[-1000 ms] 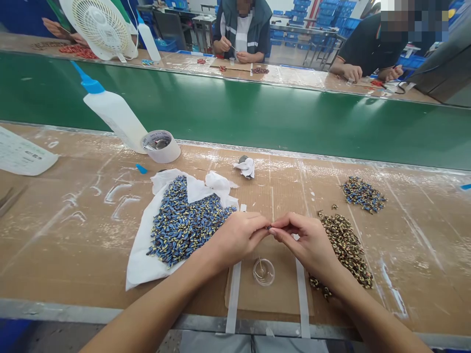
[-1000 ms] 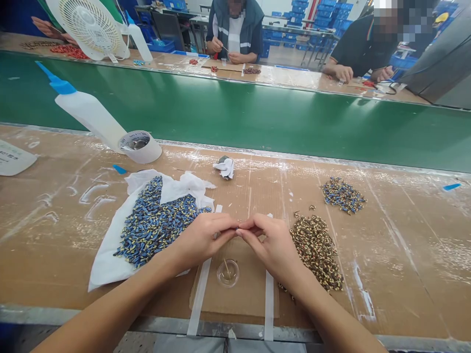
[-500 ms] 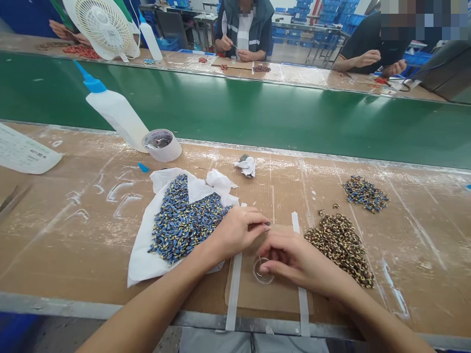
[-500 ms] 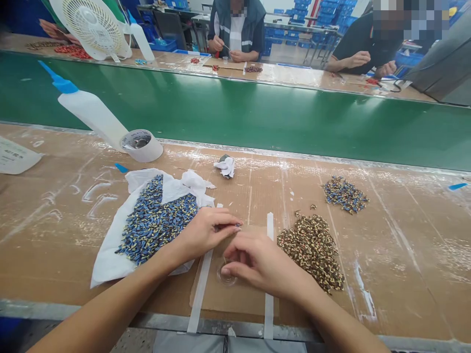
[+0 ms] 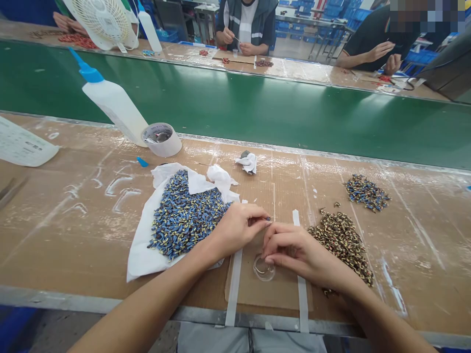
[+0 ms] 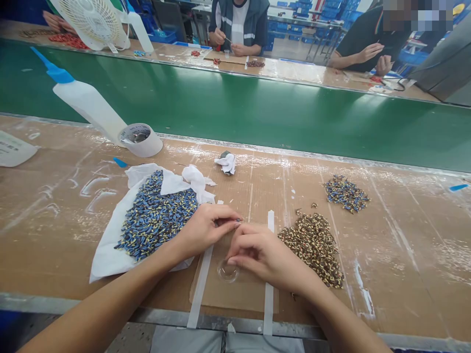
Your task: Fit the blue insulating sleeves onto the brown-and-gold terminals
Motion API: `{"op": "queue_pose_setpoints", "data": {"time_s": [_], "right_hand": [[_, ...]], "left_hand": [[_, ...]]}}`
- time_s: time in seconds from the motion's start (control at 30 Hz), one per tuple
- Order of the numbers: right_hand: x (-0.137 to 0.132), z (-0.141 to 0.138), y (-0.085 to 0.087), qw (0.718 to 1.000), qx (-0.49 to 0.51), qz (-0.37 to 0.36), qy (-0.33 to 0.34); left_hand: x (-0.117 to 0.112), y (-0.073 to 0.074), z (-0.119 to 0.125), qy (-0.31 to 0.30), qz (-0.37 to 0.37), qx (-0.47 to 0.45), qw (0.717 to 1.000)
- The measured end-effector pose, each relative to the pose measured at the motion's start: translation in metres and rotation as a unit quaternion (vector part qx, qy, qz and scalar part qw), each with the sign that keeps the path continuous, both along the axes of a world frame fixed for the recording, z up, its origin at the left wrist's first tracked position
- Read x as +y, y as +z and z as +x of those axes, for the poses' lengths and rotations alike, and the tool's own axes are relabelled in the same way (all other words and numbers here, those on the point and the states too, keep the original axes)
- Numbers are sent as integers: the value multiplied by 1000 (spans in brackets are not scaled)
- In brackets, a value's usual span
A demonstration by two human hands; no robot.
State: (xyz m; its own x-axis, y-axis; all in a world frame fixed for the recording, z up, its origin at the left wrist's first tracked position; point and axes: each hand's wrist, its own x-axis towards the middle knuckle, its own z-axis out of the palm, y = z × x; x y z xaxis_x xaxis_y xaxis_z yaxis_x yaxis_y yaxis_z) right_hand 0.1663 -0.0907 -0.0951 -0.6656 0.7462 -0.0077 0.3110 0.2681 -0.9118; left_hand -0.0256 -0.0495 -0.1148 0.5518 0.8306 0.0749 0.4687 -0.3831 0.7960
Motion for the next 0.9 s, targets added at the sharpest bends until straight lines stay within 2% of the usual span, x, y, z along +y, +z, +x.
{"op": "queue_pose_setpoints", "data": {"time_s": [0.2, 0.27, 0.37, 0.43, 0.6, 0.9], "right_hand": [[0, 7, -1, 986, 73, -101, -113], [0, 11, -2, 975, 105, -84, -176], [2, 14, -5, 948, 133, -18, -288], [3, 15, -8, 934, 126, 25, -335], [3, 13, -13, 929, 78, 85, -351], [1, 10, -17, 935, 31, 124, -332]], "left_hand": [[-2, 0, 1, -6, 1, -2, 1000], [-3, 0, 2, -15, 6, 6, 1000], [-5, -1, 4, -22, 4, 12, 1000], [-5, -2, 5, -18, 4, 11, 1000], [-5, -4, 6, -22, 11, 13, 1000], [-5, -2, 5, -24, 4, 9, 1000]]}}
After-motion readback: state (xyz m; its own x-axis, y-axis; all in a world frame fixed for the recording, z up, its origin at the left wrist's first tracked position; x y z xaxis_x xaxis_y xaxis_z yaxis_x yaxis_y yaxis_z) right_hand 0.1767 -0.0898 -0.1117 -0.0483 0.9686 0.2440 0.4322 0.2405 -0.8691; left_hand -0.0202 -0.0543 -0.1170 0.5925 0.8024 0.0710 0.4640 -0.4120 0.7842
